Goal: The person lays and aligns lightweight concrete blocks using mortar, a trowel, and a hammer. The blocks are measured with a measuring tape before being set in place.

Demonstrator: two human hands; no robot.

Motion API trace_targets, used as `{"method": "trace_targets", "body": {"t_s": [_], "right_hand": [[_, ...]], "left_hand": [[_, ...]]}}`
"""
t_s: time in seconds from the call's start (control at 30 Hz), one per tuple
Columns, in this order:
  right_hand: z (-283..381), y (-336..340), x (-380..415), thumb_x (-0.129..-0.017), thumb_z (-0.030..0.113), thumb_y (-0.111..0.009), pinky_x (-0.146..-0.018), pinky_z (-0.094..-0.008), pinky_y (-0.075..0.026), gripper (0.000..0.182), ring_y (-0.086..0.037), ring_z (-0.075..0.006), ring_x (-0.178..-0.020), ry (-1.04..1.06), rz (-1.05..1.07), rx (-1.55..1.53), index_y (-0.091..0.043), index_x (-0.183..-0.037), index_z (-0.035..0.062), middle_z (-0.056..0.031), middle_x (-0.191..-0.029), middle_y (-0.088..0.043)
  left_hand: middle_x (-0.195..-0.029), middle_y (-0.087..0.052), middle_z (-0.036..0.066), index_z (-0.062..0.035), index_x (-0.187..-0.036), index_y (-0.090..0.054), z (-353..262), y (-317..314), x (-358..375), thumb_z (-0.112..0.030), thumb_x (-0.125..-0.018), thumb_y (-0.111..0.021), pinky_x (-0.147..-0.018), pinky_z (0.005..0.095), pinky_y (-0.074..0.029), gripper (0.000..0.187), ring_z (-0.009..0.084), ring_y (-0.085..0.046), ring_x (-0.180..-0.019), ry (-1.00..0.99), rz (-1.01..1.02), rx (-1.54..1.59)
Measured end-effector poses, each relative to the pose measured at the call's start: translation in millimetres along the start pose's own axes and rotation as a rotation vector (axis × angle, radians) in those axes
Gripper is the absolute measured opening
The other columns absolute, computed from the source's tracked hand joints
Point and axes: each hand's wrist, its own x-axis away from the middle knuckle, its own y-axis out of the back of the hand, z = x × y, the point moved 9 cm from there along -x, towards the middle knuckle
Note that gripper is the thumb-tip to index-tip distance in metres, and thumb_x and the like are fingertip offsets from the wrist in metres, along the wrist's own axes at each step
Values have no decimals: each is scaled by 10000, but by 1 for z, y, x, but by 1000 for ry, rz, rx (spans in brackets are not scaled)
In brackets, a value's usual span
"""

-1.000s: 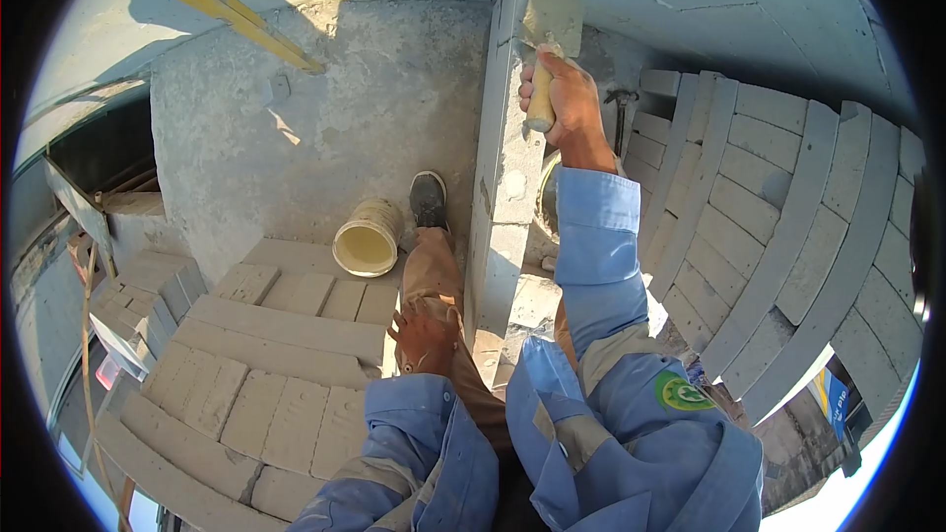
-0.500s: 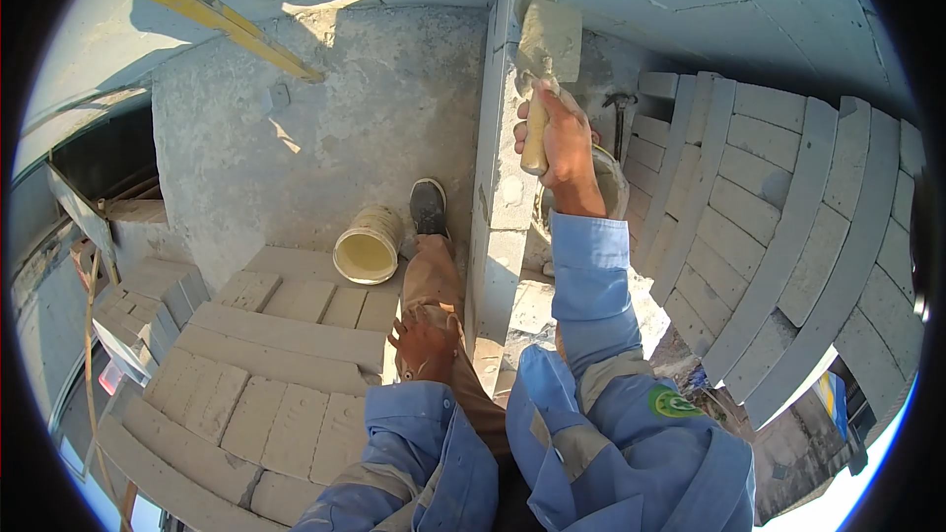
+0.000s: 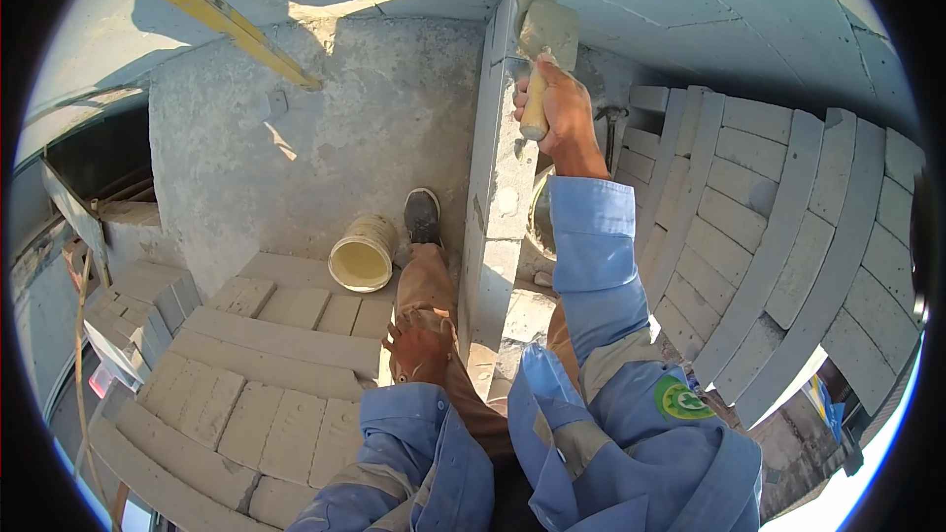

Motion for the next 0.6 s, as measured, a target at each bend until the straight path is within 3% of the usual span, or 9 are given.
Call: {"method": "trace_targets", "body": {"t_s": [0.13,0.27,0.33,0.37,0.6], "right_hand": [[4,-6,-5,-1018,282,-573,-470,-317,-519,337,-575,-173,-588,38,13,6,-521,-1134,-30,-118,-846,-587],[-25,8,3,-1004,276,-593,-467,-317,-513,297,-573,-176,-586,11,11,42,-537,-1159,29,-103,-842,-588],[-39,13,17,-990,341,-596,-464,-335,-530,359,-602,-183,-581,-1,56,-14,-533,-1115,10,-104,-850,-583],[-45,17,26,-996,288,-605,-458,-302,-496,306,-571,-166,-585,-40,38,-51,-549,-1192,59,-84,-837,-586],[-95,43,73,-982,358,-615,-452,-289,-501,419,-578,-154,-563,-85,53,-46,-545,-1266,57,-65,-842,-576]], "left_hand": [[-1523,-447,158,-99,-1467,-487,3,0,2,-625,-858,-569,-1169,555,-251,809,367,-372,-1419,-16,-14,-6],[-1506,-469,156,-99,-1460,-494,0,3,2,-622,-863,-565,-1169,552,-254,796,361,-369,-1422,-6,-26,-2],[-1502,-474,156,-99,-1457,-497,-4,4,2,-620,-865,-564,-1168,553,-256,791,361,-366,-1425,-10,-24,3],[-1498,-476,161,-88,-1443,-489,-4,4,4,-614,-877,-569,-1152,558,-274,777,374,-384,-1410,-19,-41,-20],[-1507,-467,160,-81,-1452,-468,-6,5,7,-615,-883,-577,-1142,568,-282,787,393,-386,-1407,-39,-19,-52]]}}
